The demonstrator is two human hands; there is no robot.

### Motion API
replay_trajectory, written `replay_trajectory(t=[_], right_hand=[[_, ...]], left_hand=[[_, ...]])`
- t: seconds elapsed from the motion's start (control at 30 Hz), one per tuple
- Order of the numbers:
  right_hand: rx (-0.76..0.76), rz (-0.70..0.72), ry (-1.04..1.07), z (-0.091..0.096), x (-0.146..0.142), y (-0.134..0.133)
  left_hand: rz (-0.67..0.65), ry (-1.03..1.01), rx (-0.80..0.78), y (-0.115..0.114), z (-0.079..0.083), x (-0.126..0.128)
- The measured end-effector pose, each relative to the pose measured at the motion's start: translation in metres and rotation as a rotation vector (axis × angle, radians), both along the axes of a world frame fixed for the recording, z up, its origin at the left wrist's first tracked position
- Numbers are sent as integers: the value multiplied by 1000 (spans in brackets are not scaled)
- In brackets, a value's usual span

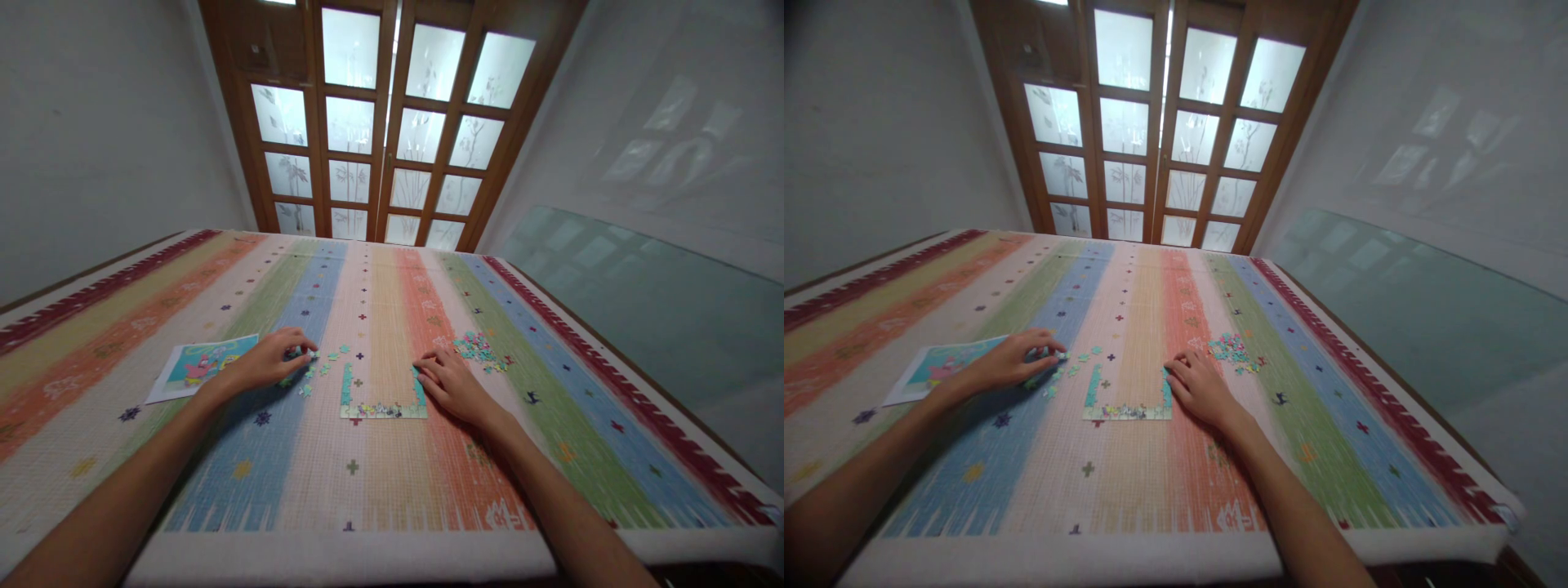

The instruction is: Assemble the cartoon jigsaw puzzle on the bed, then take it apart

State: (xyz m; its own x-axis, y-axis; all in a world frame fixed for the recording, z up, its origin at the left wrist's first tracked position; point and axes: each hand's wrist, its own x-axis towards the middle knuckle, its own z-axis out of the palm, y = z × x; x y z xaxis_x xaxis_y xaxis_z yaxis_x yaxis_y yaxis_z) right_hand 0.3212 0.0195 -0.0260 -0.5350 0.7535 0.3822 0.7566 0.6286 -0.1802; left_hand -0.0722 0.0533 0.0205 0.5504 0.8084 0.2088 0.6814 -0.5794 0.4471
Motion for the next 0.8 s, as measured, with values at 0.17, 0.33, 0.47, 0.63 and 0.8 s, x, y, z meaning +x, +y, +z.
replay_trajectory(t=[0.17, 0.33, 0.47, 0.63, 0.8], right_hand=[[20, 2, -8, 0, 0, 0], [30, 11, -11, 1, 0, 0], [23, 2, -6, 1, -1, 0], [-3, -4, -1, 1, -1, -1], [-9, -3, -9, 2, -1, -1]], left_hand=[[25, 21, 62, 4, -8, -1], [31, 0, 84, 3, -17, 8], [35, -18, 120, 0, -27, 28], [37, 5, 153, 1, -33, 40], [76, -104, 49, -2, -28, 40]])
